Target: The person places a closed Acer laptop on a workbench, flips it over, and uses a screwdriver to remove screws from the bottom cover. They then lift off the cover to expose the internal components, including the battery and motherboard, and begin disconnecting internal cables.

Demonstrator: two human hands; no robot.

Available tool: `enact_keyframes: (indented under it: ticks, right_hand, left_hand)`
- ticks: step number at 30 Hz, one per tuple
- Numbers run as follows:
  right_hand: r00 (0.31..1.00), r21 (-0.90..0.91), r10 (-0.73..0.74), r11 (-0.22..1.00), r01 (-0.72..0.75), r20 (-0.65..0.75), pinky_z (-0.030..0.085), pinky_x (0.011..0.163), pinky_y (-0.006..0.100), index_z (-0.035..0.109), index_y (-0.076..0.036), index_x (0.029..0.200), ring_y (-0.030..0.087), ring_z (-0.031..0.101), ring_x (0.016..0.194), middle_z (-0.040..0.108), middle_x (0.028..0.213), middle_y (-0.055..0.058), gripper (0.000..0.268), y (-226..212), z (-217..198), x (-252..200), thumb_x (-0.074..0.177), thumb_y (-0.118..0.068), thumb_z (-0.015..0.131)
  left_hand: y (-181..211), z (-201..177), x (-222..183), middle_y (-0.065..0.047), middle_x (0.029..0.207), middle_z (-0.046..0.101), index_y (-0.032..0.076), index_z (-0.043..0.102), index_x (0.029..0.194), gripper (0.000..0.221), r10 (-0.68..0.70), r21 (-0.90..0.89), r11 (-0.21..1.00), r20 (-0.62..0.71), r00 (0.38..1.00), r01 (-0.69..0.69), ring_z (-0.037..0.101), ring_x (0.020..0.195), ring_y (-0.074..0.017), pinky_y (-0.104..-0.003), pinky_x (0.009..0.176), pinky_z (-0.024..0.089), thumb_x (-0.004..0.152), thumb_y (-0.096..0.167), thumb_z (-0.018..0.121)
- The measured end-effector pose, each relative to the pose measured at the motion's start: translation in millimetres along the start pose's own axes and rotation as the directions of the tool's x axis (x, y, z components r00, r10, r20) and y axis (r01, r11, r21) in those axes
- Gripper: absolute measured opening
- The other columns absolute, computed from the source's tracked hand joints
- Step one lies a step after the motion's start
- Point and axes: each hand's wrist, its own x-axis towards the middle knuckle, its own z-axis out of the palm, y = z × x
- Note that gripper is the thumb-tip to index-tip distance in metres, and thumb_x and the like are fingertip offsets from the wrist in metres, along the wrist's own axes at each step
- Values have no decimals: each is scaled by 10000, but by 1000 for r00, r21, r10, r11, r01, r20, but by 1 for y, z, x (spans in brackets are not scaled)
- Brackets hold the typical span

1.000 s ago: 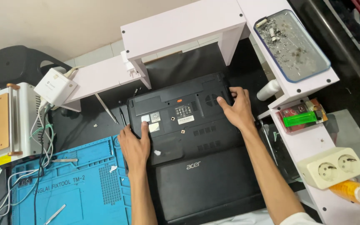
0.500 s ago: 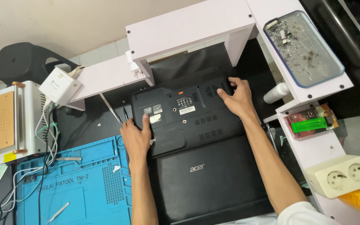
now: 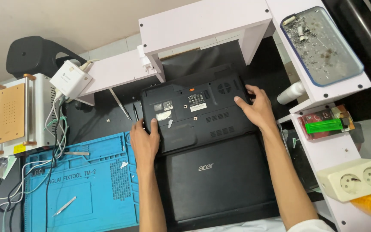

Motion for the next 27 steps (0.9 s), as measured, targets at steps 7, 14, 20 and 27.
enact_keyframes:
  ticks: [7, 14, 20, 27]
  right_hand:
    - [992, 351, 120, 928, -126, 37, 474, 1087, 359, 550, 11, 1433, 275, 625, 1300, 654, 1383, 199, 630, 3, -10, -64, 898, -269, 730]
    - [982, 420, 163, 888, -188, 93, 458, 1090, 363, 511, -2, 1459, 267, 587, 1327, 601, 1433, 203, 657, 2, -20, -77, 889, -243, 731]
    - [981, 438, 166, 877, -195, 103, 439, 1101, 373, 443, -31, 1504, 256, 529, 1366, 548, 1464, 201, 700, 12, -15, -84, 892, -200, 739]
    - [996, 649, -55, 761, 0, 65, 433, 1118, 353, 299, -50, 1577, 235, 558, 1315, 573, 1437, 213, 707, 26, -8, -93, 978, -156, 659]
  left_hand:
    - [13, -27, -56, -228, 1272, 635, -32, 615, 1318, 535, -50, -38, 998, -17, 999, 49, 567, 1200, -395, -489, 1021, 424, 972, 373, 585]
    - [3, -43, -129, -231, 1246, 628, -39, 608, 1311, 503, -124, -18, 992, -80, 989, 123, 580, 1151, -397, -484, 977, 453, 982, 340, 584]
    - [-17, -27, -165, -253, 1248, 604, -82, 595, 1281, 540, -81, 147, 985, -87, 993, 93, 551, 1166, -426, -487, 989, 456, 949, 340, 648]
    - [-7, -31, -159, -303, 1229, 559, -103, 567, 1256, 579, -144, 108, 982, -81, 986, 152, 534, 1128, -442, -490, 957, 449, 913, 348, 684]
